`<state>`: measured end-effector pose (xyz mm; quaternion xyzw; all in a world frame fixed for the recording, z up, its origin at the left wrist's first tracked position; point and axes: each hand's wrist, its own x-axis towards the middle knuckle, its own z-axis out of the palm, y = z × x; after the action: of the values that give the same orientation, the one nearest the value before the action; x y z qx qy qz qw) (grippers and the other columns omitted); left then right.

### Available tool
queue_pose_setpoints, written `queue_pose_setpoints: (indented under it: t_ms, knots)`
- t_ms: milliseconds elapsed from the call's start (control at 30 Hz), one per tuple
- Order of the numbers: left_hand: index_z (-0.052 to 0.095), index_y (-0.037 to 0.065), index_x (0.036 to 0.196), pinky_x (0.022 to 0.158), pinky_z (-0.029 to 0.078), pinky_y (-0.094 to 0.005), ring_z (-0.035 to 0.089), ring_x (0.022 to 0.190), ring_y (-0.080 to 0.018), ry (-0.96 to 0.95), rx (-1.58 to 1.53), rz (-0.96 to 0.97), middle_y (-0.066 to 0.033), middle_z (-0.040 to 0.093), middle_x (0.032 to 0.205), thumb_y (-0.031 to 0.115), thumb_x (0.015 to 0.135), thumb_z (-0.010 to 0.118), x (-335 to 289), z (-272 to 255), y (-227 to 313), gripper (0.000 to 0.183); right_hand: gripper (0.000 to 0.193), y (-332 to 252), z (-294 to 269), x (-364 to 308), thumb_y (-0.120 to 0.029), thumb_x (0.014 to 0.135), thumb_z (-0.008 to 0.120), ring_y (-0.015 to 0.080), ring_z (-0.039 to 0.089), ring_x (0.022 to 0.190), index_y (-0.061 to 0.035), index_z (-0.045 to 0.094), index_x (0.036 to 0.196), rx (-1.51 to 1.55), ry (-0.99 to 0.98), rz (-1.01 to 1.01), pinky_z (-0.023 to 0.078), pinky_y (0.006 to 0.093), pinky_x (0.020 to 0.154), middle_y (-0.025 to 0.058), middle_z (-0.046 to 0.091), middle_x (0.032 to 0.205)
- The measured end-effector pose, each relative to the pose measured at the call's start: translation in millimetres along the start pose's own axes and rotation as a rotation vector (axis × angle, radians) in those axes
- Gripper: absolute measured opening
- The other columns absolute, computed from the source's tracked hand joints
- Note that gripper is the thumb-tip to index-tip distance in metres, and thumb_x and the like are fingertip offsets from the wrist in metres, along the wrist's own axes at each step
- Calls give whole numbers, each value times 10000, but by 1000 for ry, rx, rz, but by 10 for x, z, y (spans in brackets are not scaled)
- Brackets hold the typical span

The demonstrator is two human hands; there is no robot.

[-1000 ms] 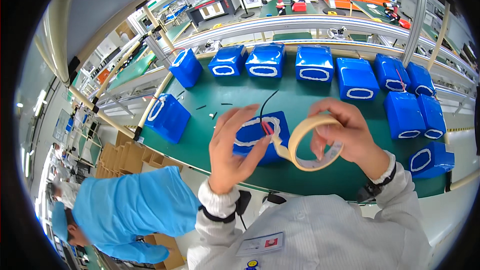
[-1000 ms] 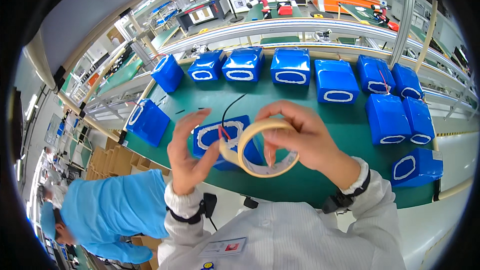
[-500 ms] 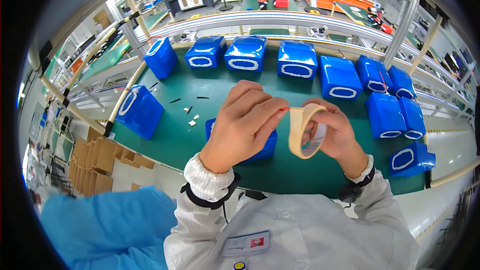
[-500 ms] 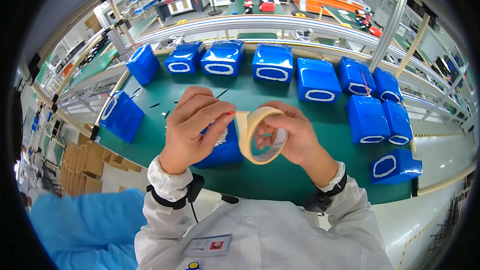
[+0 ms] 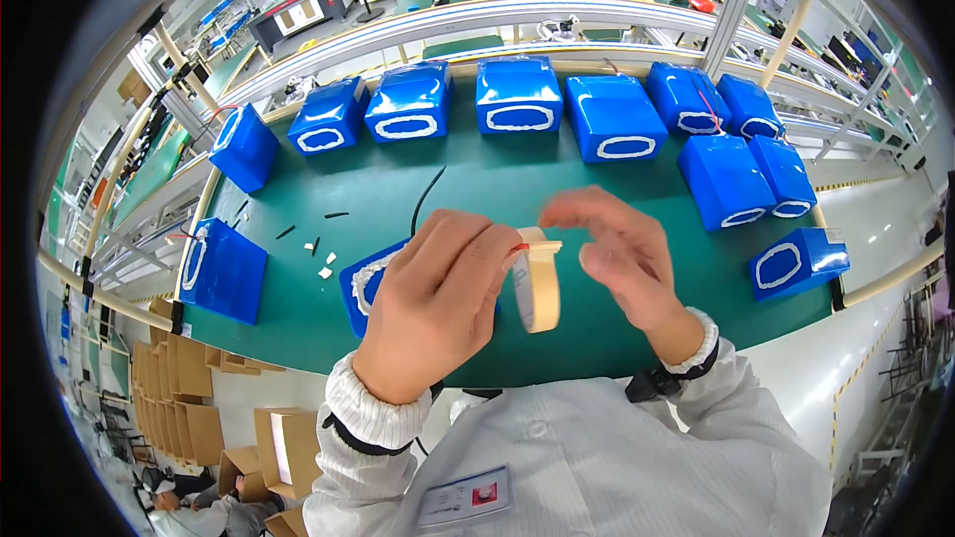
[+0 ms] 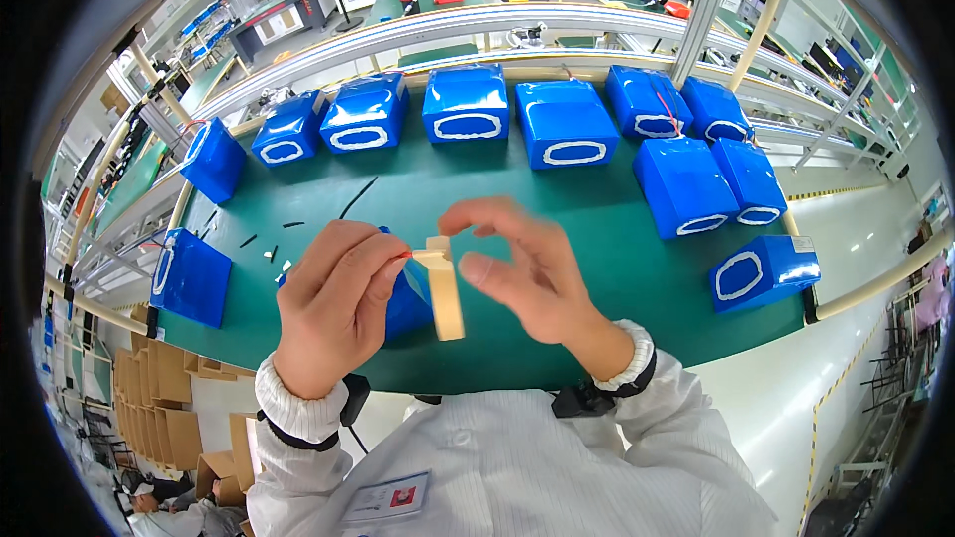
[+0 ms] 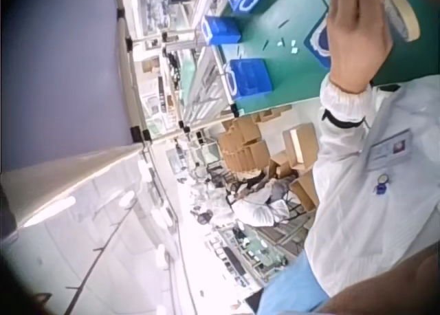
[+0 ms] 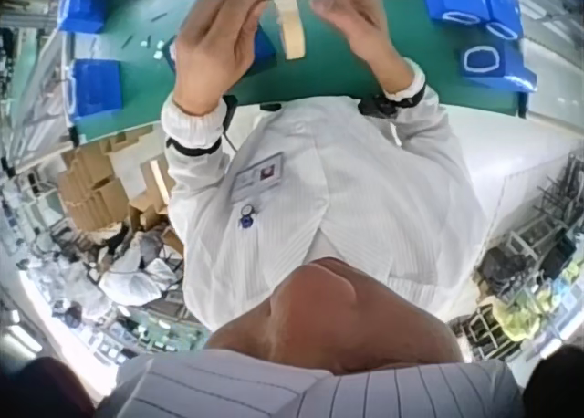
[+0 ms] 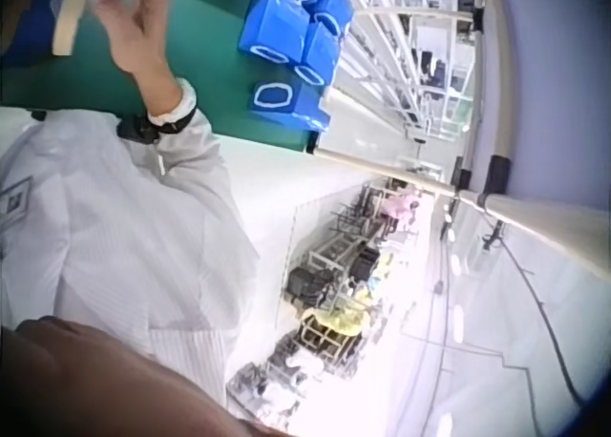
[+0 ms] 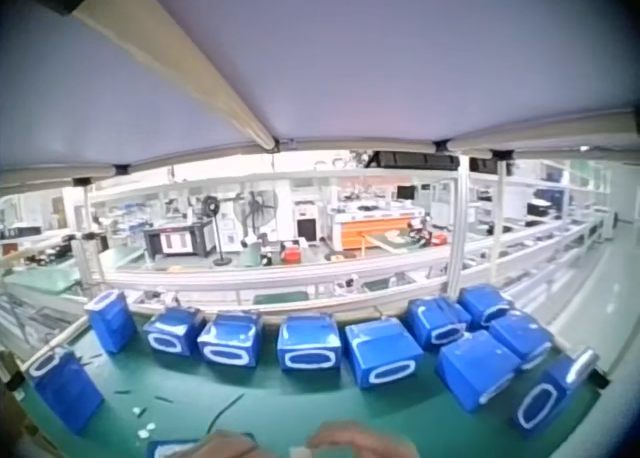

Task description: The person secures red and black wires protruding from blue rectangular battery packs using beige adhesive tape. They repeatedly wrap the tape around the wire junctions and the top surface of the battery packs to ensure the connections are held in place.

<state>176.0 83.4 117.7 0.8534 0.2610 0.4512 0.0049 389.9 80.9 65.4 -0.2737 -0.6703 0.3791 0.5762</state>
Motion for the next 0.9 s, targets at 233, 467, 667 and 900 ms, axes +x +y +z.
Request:
queue_pose_setpoints:
  t_ms: [233, 467, 667, 900]
  knots:
    - [661, -15, 963, 609, 507, -356, 612, 738, -295, -29, -8, 31, -127, 609, 881, -16, 846, 711, 22, 15, 9, 127, 246, -389, -61, 337, -127, 749, 818, 256, 583, 765, -35, 679, 930, -649, -205, -495, 467, 353, 643, 83, 620, 865]
    - [650, -17, 957, 616, 516, -367, 613, 753, -301, -4, -27, 40, -132, 610, 882, -10, 847, 697, 5, 2, -17, 120, 248, -498, -47, 406, -151, 687, 735, 218, 562, 828, -30, 661, 891, -1094, -262, -801, 445, 352, 623, 46, 540, 853]
    - [651, -19, 965, 634, 527, -367, 619, 769, -308, -10, -30, 7, -136, 623, 896, -10, 844, 697, -18, -33, 7, 130, 254, -574, 8, 498, -149, 653, 689, 218, 541, 838, -5, 647, 858, -1228, -370, -892, 430, 360, 619, 53, 513, 823]
    - [643, 0, 1007, 663, 539, -355, 660, 805, -300, 8, -92, -105, -152, 675, 965, -16, 824, 729, -36, -77, 21, 203, 162, -738, -77, 792, -143, 777, 700, 254, 543, 784, -7, 613, 785, -1005, -679, -604, 450, 376, 641, 81, 547, 769]
